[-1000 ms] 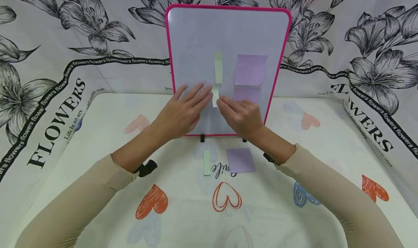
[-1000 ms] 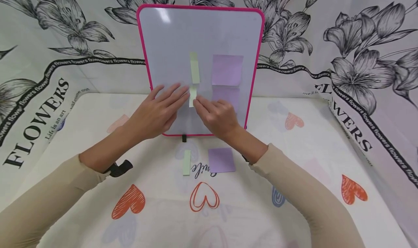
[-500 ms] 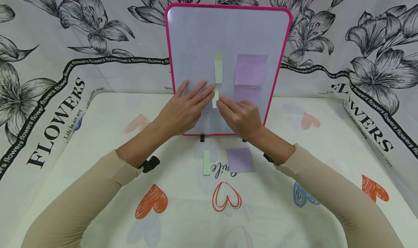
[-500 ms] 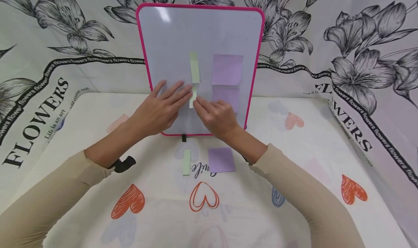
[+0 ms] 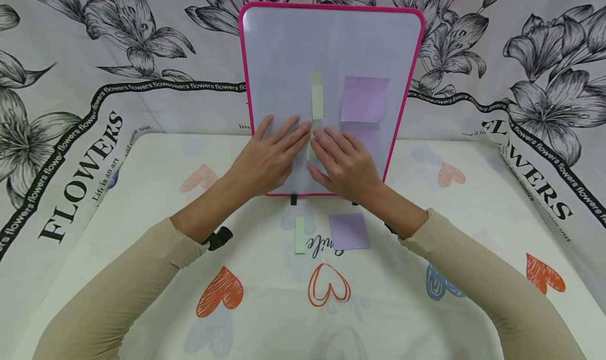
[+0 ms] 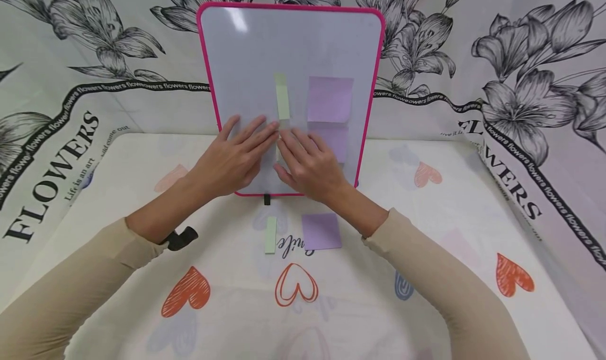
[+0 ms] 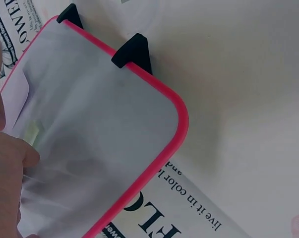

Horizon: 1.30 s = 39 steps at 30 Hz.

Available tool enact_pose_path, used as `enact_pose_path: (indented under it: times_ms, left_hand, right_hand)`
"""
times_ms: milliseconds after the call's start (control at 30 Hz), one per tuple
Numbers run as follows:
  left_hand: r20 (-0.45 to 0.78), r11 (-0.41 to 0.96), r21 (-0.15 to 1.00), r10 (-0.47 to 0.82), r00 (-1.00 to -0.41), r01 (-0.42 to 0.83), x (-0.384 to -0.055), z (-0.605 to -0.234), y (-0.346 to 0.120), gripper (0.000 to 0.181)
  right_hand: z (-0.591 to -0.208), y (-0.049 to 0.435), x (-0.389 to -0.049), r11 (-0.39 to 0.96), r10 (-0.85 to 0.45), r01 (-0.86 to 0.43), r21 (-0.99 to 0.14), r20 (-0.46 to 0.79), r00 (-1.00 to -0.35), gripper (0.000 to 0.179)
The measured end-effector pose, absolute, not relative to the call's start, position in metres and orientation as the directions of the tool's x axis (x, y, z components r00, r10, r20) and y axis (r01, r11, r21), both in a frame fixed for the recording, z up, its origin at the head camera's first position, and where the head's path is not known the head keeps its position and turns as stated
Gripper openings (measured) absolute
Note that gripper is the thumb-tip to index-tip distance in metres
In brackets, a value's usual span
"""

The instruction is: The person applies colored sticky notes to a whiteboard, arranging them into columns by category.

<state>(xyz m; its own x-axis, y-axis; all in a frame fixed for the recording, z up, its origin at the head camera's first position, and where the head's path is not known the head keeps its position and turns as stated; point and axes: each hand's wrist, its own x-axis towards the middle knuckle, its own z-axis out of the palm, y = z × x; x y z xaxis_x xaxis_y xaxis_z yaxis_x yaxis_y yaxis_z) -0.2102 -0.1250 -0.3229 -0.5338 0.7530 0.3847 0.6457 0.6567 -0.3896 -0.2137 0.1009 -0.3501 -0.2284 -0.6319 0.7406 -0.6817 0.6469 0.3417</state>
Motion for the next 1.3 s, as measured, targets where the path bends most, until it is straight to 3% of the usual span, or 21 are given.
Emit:
enact_pose_path:
  times_ms: [267, 633, 867, 1300]
  left_hand:
    - [0.383, 0.656, -0.402, 0.754, -0.534, 0.638, -0.212, -0.325, -0.125, 0.06]
    - [0.374, 0.655, -0.423, 0.755, -0.538, 0.626, -0.212, -0.327, -0.128, 0.063]
    - [0.37, 0.655, -0.418, 0.756, -0.54, 0.63, -0.211, -0.328, -0.129, 0.065]
    - [0.363, 0.652, -0.443, 0.758, -0.542, 0.616, -0.209, -0.328, -0.127, 0.064]
  right_hand:
    - [-0.35, 0.105, -0.219, 0.68, -0.674, -0.623, 0.386, 0.664, -0.324, 0.048]
    - [-0.353, 0.108, -0.22, 0.689, -0.689, -0.604, 0.401, 0.622, -0.373, 0.052]
    - [-0.354, 0.11, -0.221, 0.685, -0.694, -0.61, 0.398, 0.612, -0.38, 0.054]
    - [-0.353, 0.113, -0.221, 0.656, -0.738, -0.575, 0.489, 0.578, -0.349, 0.054]
